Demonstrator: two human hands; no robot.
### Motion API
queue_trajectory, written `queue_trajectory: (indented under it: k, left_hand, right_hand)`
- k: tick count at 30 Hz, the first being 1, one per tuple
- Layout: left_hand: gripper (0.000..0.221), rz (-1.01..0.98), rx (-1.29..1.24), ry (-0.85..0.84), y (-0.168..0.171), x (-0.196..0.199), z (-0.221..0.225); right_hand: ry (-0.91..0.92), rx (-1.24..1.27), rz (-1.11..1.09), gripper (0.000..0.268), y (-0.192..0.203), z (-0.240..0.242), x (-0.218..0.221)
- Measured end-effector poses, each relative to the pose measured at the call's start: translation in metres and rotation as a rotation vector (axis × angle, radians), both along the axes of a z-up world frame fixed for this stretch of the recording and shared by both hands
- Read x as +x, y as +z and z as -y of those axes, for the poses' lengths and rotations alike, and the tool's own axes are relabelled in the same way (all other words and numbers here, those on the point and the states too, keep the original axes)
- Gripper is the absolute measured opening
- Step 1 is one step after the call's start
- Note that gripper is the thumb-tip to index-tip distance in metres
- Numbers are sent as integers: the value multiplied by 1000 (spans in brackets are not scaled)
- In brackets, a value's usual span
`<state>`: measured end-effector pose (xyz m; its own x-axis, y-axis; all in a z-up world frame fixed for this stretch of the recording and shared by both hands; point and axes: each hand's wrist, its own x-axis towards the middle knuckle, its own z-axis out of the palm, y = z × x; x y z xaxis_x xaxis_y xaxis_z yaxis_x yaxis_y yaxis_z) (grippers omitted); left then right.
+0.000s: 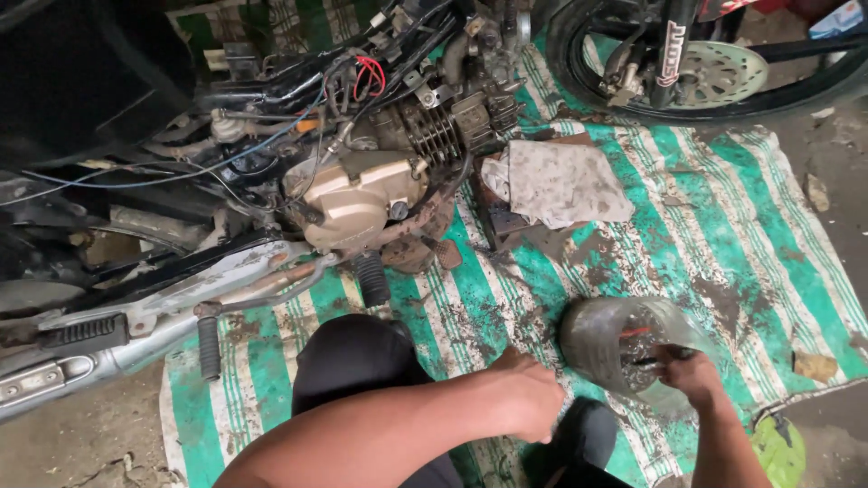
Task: Scrubbing and wiping down motorcycle engine parts and frame using a cloth and a brush with cleaning solution.
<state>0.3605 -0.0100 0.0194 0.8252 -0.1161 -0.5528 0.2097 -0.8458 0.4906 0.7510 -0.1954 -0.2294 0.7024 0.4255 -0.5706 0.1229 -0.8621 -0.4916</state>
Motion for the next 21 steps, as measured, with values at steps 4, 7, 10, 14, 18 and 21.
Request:
queue_trajectory:
  k: [4, 7, 10, 14, 18, 21]
  left_hand:
    - [38, 10, -13, 44, 2, -2, -3]
    - [39, 14, -14, 62, -3, -3, -5]
    - [38, -4, -22, 84, 17, -9, -11]
    - [42, 34, -6, 127, 34, -15, -19]
    - [48, 38, -25, 75, 34, -15, -26]
    - [50, -8, -24, 100, 49, -17, -34]
  right_hand:
    - [-313, 474, -312, 26, 6, 22, 15]
    - [-368, 460, -309, 23, 20, 26, 10]
    - [-343, 404, -229, 22, 37, 19, -4]
    - [-26, 200, 32, 26, 44, 13, -5]
    - [-200, 376, -145, 22, 28, 22, 3]
    - [-346, 604, -419, 24, 10, 31, 9]
